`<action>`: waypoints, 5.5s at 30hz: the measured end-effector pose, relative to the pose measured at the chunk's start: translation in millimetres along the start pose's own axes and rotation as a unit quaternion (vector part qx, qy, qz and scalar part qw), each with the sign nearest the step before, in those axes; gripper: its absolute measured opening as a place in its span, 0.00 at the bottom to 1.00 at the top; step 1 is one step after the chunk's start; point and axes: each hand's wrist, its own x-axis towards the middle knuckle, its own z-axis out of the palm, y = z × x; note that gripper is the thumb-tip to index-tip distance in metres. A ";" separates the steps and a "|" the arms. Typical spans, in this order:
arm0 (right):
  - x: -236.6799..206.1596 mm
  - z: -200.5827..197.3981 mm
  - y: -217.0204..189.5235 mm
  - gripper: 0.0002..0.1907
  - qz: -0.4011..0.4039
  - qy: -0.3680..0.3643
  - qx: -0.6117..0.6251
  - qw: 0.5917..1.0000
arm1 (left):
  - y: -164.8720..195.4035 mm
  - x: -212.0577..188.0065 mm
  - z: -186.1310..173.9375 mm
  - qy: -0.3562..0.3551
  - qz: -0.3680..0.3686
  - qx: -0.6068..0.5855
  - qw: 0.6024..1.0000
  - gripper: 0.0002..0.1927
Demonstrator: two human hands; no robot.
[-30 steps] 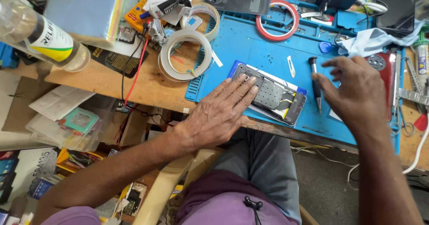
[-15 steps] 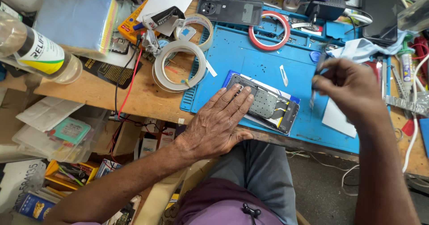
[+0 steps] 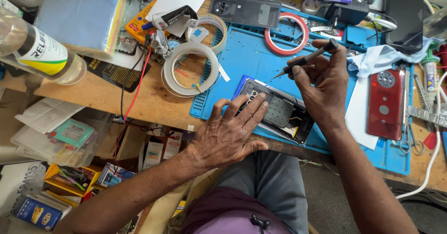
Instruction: The person reassembles a disassembled smartphone on a workbench. They place a metal shielding plate over the internal components and use a screwdriver to fasten several screws around the plate's perimeter.
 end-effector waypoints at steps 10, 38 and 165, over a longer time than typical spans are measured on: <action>-4.3 -4.9 7.5 0.24 -0.020 0.005 0.006 1.000 | -3.3 1.3 -2.1 0.011 -0.014 -0.120 0.993 0.40; -52.1 -2.9 8.8 0.39 0.023 0.005 0.075 0.997 | -7.6 -0.7 -0.1 0.010 -0.015 -0.165 0.986 0.28; -12.6 14.7 -69.3 0.27 -0.160 -0.091 -0.155 0.971 | -14.4 6.3 -10.3 -0.022 0.020 -0.258 0.966 0.28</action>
